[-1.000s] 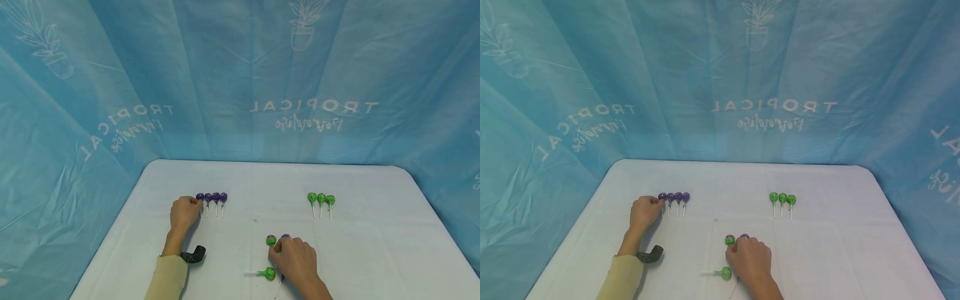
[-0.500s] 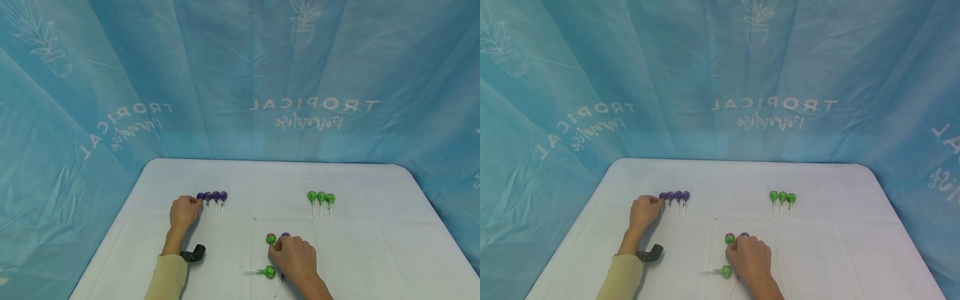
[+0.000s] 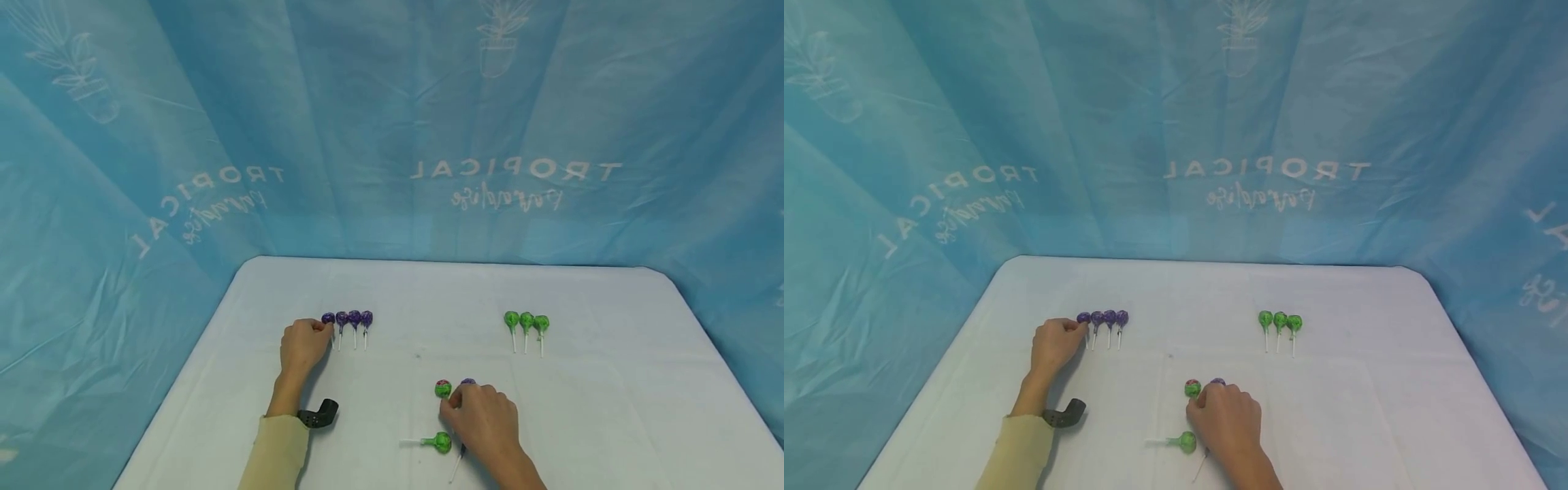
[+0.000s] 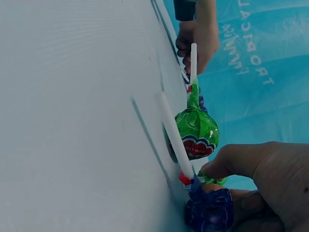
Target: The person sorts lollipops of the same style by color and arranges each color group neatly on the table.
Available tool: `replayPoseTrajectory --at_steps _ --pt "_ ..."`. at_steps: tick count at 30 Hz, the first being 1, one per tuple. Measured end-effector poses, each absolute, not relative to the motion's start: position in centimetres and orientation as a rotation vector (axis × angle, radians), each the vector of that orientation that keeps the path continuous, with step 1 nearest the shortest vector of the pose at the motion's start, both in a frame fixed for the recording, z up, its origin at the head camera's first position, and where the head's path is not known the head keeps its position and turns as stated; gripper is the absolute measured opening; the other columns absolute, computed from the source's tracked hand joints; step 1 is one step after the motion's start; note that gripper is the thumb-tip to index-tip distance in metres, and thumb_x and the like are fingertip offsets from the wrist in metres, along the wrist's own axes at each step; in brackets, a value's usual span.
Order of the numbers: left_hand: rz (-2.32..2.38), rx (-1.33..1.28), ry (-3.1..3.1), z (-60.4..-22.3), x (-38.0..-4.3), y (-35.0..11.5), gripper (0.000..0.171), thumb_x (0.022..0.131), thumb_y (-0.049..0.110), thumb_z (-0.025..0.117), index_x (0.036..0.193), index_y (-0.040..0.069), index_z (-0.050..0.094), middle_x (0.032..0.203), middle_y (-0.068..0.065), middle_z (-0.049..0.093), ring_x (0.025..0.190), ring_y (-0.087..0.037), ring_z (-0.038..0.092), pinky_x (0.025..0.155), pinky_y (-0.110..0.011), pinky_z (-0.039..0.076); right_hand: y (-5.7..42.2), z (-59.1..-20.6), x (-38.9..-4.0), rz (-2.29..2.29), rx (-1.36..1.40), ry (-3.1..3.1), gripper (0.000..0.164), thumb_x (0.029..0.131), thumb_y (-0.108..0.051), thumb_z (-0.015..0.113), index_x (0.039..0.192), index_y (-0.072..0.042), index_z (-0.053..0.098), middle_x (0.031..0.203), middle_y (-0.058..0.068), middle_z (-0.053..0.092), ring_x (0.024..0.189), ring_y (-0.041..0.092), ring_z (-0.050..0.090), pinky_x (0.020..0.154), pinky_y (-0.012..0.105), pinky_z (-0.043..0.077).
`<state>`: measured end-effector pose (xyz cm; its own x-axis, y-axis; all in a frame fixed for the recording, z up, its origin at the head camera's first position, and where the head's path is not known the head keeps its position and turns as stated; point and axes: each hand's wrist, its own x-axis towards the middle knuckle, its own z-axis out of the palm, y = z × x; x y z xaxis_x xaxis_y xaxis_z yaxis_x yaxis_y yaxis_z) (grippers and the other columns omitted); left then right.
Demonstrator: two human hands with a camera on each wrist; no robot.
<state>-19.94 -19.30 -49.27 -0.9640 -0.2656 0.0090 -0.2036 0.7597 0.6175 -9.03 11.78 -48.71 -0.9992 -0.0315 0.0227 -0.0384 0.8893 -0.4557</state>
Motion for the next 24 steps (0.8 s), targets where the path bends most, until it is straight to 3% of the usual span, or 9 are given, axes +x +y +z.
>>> replayPoseTrajectory --at_steps 24 --pt "-0.993 0.392 -2.854 -49.1 -19.6 -19.4 0.028 0.089 0.030 0.064 0.090 0.003 0.074 0.073 -0.005 0.066 0.059 -0.020 0.055 0.054 -0.035 0.044 13.6 -48.2 -9.7 0.795 -0.034 -2.960 0.011 0.077 -0.026 0.070 0.069 -0.018 0.071 0.050 -0.010 0.050 0.039 0.011 0.039 0.035 0.030 0.030"
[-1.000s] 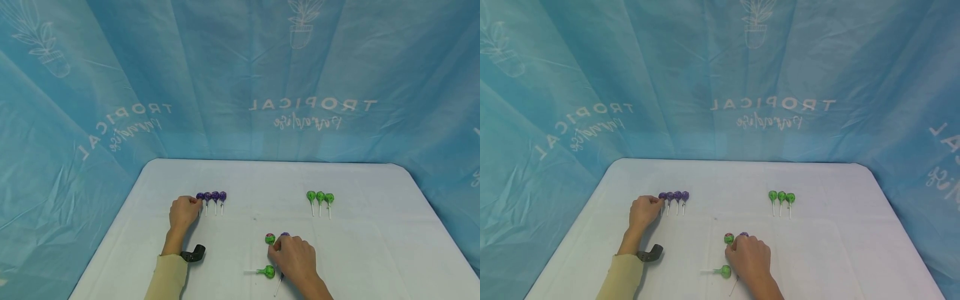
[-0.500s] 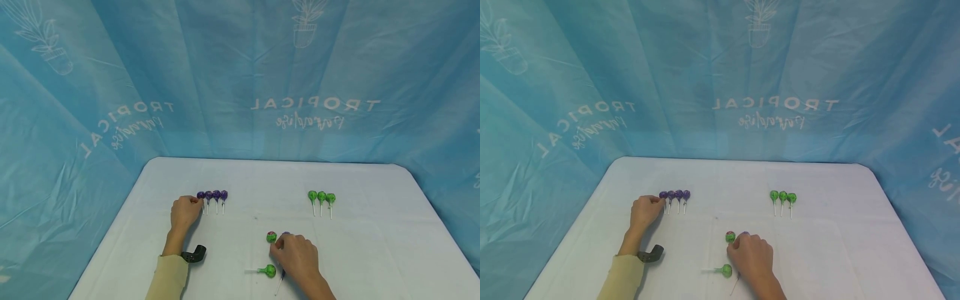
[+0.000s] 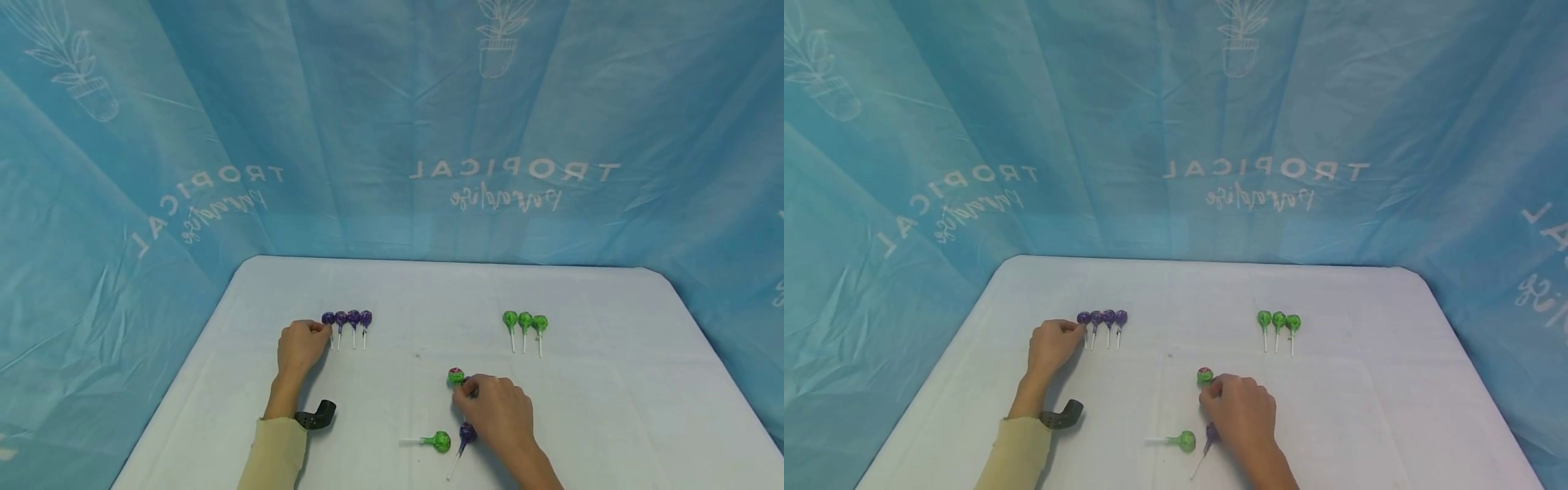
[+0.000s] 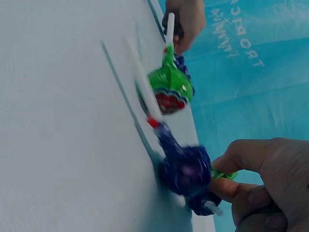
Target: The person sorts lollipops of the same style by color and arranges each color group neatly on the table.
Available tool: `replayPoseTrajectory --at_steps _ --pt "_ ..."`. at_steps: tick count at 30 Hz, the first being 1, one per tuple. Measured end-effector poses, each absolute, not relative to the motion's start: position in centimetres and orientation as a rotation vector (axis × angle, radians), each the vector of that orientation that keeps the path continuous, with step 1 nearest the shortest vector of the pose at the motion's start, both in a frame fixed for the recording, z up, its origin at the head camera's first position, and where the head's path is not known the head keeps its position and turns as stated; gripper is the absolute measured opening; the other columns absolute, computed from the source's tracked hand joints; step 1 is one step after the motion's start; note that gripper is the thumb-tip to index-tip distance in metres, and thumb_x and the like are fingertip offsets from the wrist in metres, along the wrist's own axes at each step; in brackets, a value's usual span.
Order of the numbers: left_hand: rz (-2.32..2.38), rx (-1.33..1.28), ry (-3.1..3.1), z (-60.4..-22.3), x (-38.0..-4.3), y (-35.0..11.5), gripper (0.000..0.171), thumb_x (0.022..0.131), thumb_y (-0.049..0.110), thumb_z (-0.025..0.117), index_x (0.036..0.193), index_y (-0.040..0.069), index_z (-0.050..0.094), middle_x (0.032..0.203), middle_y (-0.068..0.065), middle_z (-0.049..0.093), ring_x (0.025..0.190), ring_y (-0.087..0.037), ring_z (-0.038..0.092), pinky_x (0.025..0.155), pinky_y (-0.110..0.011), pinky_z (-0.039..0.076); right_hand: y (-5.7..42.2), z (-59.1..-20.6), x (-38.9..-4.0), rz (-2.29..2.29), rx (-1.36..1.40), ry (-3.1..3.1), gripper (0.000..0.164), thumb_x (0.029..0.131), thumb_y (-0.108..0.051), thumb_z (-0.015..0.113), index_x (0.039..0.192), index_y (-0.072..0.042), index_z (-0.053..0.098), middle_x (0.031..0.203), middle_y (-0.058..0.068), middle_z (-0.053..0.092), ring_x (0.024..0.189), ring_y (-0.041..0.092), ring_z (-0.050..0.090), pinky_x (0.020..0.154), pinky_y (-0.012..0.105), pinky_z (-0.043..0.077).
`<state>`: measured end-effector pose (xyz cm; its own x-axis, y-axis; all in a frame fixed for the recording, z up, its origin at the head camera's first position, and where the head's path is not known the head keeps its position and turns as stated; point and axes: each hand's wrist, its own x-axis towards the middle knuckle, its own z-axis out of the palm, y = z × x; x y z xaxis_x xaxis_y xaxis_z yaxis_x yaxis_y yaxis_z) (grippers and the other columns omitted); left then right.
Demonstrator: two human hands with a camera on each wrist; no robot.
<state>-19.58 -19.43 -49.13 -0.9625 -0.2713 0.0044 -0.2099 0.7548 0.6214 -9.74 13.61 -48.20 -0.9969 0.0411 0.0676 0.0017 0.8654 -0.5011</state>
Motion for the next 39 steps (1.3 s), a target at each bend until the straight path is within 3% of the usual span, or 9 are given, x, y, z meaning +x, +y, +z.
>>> replayPoseTrajectory --at_steps 8,21,39 --pt "-0.989 0.386 -2.852 -49.3 -19.5 -19.4 0.029 0.088 0.030 0.064 0.089 0.003 0.074 0.069 -0.004 0.065 0.056 -0.020 0.053 0.051 -0.033 0.041 14.2 -47.7 -9.9 0.828 -0.066 -2.967 0.012 0.078 -0.028 0.069 0.071 -0.018 0.072 0.055 -0.009 0.055 0.042 0.012 0.041 0.038 0.031 0.031" --pt "-1.002 0.387 -2.866 -49.4 -19.2 -19.4 0.029 0.088 0.032 0.065 0.090 0.004 0.074 0.068 -0.002 0.064 0.056 -0.019 0.053 0.051 -0.033 0.041 16.6 -46.9 -10.7 0.818 -0.164 -2.915 0.017 0.081 -0.030 0.068 0.081 -0.014 0.075 0.049 -0.007 0.047 0.045 0.015 0.039 0.038 0.031 0.026" --pt "-1.042 0.276 -2.781 -48.4 -18.0 -18.1 0.023 0.088 0.028 0.067 0.089 0.006 0.072 0.069 0.000 0.062 0.057 -0.016 0.054 0.055 -0.034 0.043 19.4 -47.3 -11.7 0.787 -0.220 -2.858 0.025 0.083 -0.028 0.065 0.087 -0.006 0.075 0.056 -0.001 0.055 0.043 0.016 0.041 0.037 0.032 0.028"
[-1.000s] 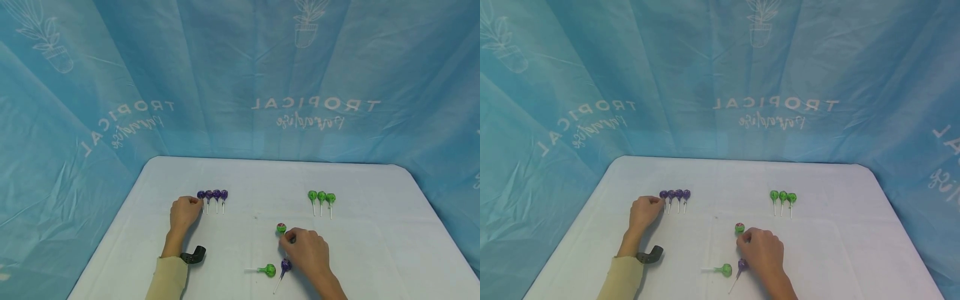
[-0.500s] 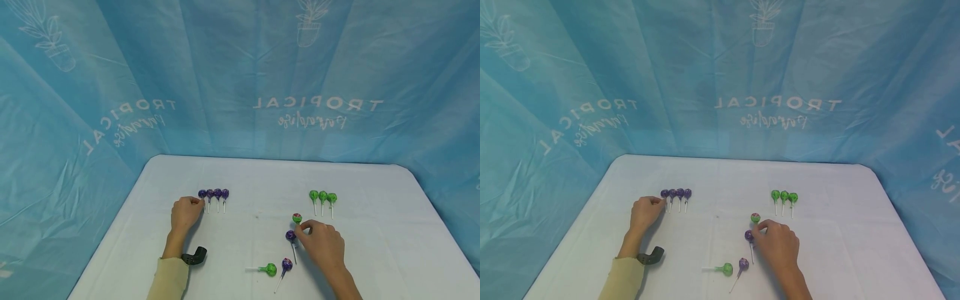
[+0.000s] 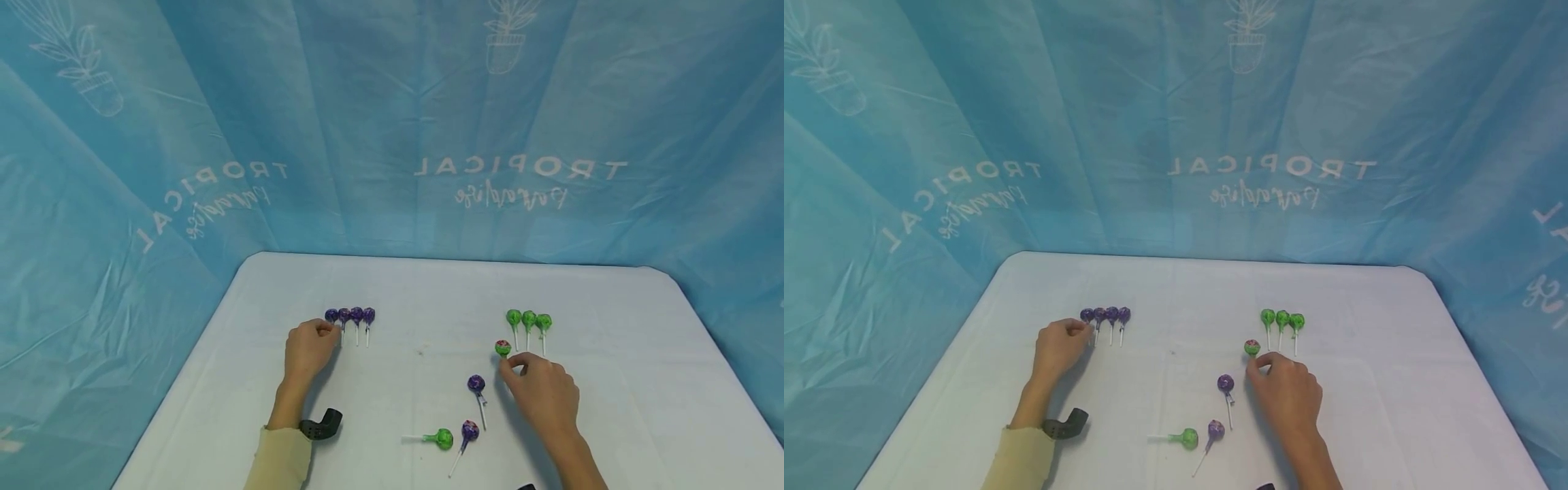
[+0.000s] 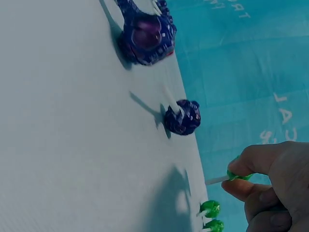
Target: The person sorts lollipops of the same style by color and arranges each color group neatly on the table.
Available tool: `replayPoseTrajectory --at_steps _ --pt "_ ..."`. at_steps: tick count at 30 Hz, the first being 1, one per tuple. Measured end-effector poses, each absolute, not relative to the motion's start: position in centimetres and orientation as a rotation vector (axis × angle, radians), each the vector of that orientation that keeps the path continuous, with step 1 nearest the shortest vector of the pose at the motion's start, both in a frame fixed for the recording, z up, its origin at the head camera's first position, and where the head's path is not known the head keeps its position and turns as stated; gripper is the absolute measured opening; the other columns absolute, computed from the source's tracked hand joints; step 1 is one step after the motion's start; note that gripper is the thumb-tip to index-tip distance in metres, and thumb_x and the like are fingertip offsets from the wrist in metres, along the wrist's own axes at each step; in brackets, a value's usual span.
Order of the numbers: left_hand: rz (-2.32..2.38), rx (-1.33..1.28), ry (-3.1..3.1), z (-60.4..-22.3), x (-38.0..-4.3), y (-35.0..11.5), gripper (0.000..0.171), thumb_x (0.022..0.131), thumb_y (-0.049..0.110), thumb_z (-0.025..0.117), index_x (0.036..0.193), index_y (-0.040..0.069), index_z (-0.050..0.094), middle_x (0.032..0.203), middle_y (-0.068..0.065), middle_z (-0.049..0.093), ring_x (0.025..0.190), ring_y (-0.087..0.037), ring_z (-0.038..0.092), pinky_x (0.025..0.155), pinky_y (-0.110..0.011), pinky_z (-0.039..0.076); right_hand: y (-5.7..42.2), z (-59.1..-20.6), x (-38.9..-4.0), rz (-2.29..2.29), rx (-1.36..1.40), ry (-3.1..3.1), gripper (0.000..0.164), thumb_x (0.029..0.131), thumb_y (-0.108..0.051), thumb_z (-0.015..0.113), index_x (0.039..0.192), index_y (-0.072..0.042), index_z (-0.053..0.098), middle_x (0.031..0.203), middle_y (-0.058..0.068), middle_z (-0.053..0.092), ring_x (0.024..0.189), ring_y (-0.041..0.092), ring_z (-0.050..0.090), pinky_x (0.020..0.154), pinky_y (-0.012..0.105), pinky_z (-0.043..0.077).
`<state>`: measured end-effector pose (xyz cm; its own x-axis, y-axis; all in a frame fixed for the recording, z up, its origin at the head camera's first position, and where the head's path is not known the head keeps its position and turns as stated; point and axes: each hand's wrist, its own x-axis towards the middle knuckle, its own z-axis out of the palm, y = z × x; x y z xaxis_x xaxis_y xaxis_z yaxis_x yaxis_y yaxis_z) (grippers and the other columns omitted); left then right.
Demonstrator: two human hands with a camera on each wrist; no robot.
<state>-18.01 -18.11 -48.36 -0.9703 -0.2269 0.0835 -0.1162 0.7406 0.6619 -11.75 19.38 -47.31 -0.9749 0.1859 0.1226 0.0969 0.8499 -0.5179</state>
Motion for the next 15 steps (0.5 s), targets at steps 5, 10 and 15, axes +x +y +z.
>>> replayPoseTrajectory --at_steps 5,10,15 --pt "-1.032 0.187 -2.797 -48.1 -17.5 -17.0 0.021 0.087 0.028 0.068 0.088 0.007 0.072 0.067 0.002 0.059 0.057 -0.015 0.051 0.055 -0.032 0.041 20.3 -47.3 -11.9 0.789 -0.250 -2.857 0.026 0.084 -0.026 0.064 0.089 -0.003 0.074 0.055 -0.001 0.055 0.043 0.016 0.042 0.037 0.032 0.029" --pt "-0.994 0.092 -2.814 -48.1 -16.8 -15.8 0.018 0.086 0.028 0.069 0.086 0.010 0.072 0.065 0.005 0.057 0.055 -0.013 0.049 0.054 -0.032 0.041 20.9 -47.1 -12.0 0.793 -0.300 -2.848 0.027 0.085 -0.027 0.064 0.090 -0.002 0.074 0.055 -0.001 0.055 0.043 0.016 0.043 0.037 0.033 0.030" --pt "-0.961 -0.062 -2.853 -48.2 -16.1 -14.1 0.016 0.087 0.028 0.069 0.086 0.012 0.072 0.066 0.009 0.058 0.055 -0.009 0.050 0.056 -0.031 0.044 21.4 -47.0 -12.2 0.790 -0.336 -2.822 0.029 0.085 -0.026 0.065 0.091 0.001 0.073 0.054 0.000 0.056 0.043 0.017 0.043 0.037 0.033 0.030"
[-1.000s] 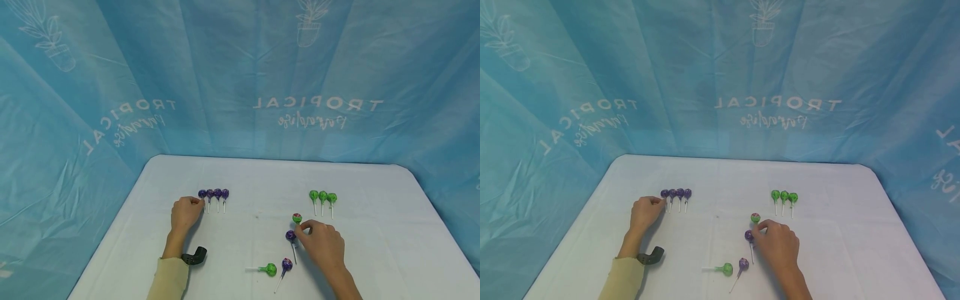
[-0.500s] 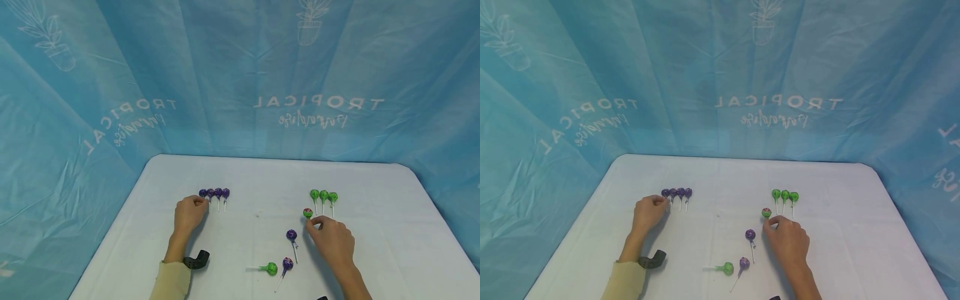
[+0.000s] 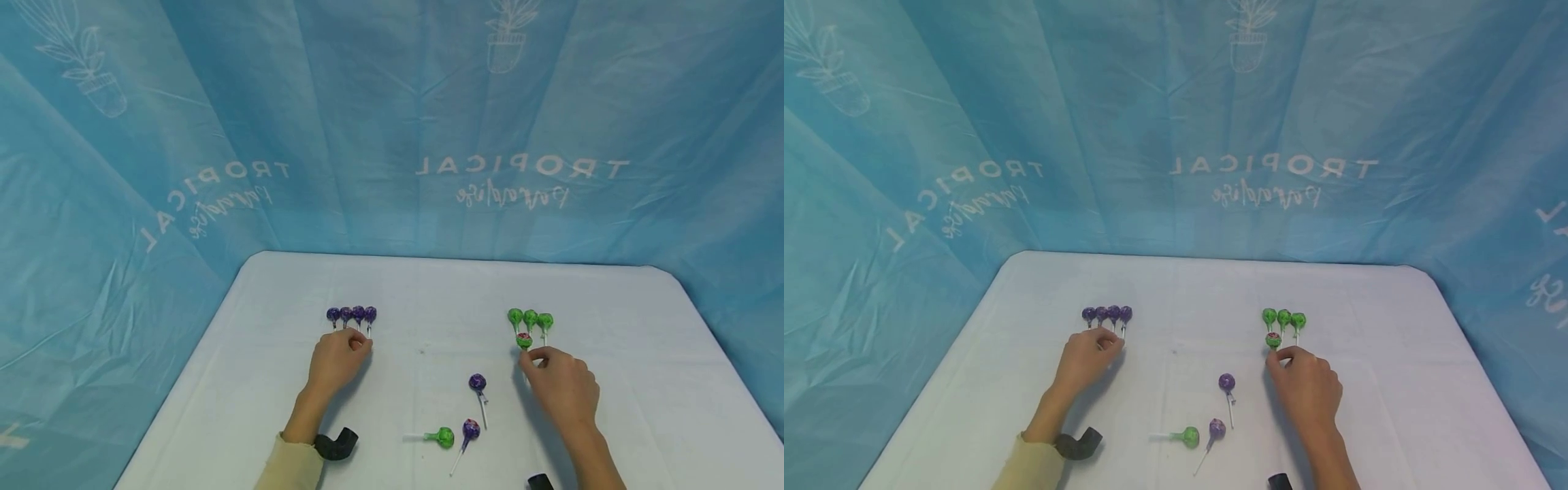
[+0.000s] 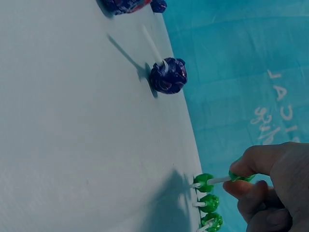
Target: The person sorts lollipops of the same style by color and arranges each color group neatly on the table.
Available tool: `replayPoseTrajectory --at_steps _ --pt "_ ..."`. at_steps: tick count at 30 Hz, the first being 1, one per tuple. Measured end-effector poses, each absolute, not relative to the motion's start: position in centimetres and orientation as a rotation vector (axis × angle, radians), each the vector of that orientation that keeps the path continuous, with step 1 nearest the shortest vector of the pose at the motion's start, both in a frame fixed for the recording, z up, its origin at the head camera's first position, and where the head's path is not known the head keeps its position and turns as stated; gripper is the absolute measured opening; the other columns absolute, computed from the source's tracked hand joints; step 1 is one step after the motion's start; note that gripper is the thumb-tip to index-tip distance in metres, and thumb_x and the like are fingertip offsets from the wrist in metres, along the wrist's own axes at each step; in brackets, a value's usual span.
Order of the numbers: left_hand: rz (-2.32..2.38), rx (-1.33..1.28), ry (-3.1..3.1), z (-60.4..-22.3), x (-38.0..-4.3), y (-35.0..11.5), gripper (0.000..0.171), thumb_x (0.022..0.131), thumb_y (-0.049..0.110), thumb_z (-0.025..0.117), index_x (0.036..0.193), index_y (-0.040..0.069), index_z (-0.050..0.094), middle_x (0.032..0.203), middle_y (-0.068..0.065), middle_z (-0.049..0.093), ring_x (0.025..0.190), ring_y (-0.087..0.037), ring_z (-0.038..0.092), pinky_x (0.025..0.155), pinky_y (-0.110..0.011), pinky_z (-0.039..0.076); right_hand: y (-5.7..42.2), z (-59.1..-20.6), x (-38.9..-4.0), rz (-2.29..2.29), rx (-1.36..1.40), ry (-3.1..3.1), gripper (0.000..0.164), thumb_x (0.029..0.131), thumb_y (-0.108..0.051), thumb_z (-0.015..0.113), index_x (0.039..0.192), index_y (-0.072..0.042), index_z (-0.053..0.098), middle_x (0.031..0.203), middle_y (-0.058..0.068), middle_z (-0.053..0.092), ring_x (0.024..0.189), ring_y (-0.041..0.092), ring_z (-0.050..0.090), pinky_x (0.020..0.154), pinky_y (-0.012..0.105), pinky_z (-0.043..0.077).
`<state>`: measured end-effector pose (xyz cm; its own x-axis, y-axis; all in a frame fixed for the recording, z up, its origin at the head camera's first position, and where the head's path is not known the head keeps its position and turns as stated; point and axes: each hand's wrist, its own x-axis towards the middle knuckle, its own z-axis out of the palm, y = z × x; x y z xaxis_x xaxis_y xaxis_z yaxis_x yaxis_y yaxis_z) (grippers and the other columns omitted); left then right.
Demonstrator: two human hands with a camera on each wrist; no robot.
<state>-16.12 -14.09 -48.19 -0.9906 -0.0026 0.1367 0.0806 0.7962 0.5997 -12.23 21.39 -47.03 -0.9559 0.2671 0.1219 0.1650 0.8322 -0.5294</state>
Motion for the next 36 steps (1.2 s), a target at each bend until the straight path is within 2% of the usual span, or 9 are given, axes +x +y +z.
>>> replayPoseTrajectory --at_steps 8,14,36 --pt "-0.884 -0.261 -2.858 -47.7 -14.3 -10.8 0.015 0.087 0.029 0.068 0.084 0.015 0.071 0.063 0.013 0.052 0.050 -0.005 0.042 0.051 -0.026 0.039 22.3 -47.4 -12.7 0.779 -0.399 -2.850 0.032 0.086 -0.027 0.063 0.092 0.002 0.072 0.058 0.000 0.060 0.045 0.016 0.048 0.039 0.032 0.035" --pt "-0.898 -0.374 -2.870 -47.5 -13.1 -8.5 0.015 0.087 0.030 0.067 0.083 0.016 0.071 0.063 0.016 0.050 0.050 -0.003 0.043 0.050 -0.024 0.038 22.7 -47.7 -13.0 0.768 -0.397 -2.829 0.032 0.086 -0.027 0.063 0.092 0.003 0.072 0.059 0.001 0.061 0.045 0.016 0.048 0.039 0.032 0.035" --pt "-0.896 -0.515 -2.913 -48.0 -11.9 -4.7 0.014 0.086 0.031 0.068 0.079 0.019 0.069 0.058 0.019 0.045 0.051 0.001 0.040 0.050 -0.021 0.035 25.1 -47.5 -14.3 0.781 -0.387 -2.798 0.031 0.087 -0.027 0.060 0.091 0.002 0.073 0.059 0.002 0.063 0.044 0.018 0.050 0.037 0.033 0.035"
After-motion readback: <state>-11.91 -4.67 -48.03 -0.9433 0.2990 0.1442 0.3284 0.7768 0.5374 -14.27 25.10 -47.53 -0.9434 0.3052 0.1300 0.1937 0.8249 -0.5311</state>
